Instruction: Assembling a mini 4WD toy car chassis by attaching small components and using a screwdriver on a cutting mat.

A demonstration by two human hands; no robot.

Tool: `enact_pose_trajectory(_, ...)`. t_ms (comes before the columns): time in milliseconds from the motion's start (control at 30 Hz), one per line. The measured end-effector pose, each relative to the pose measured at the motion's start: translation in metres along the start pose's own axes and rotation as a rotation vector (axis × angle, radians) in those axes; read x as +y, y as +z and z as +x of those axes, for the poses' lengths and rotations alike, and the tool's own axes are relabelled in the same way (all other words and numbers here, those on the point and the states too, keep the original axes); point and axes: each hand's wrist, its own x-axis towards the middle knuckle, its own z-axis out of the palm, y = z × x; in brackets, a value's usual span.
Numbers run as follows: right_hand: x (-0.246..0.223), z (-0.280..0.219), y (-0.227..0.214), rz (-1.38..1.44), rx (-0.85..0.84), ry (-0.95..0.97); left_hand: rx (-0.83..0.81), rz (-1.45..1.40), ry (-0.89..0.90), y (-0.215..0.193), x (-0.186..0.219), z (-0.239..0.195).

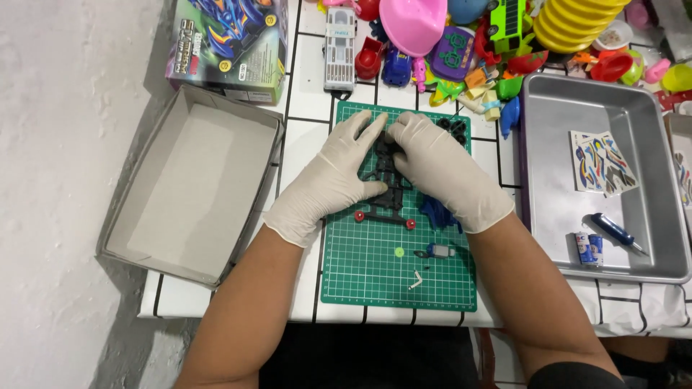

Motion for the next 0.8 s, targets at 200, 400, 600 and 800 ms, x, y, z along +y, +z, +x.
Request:
enact_pose_trajectory(200,-0.01,-0.01,-0.027,0.254,-0.025,0.064,-0.009,-0.018,-0.016,-0.001,0.004,-0.002)
enact_pose_trajectory(400,-0.02,-0.009,-0.029,0.145,-0.036,0.057,-0.009,0.016,-0.003,0.0,0.001,0.001)
enact_pose_trajectory(600,-0.018,-0.004,-0.023,0.115,-0.037,0.069,-0.002,0.022,0.002,0.005,-0.005,0.004)
enact_pose_trajectory(800,-0.013,-0.004,-0.015,0.01,-0.015,0.038,-0.002,0.001,0.006,0.008,-0.008,0.002)
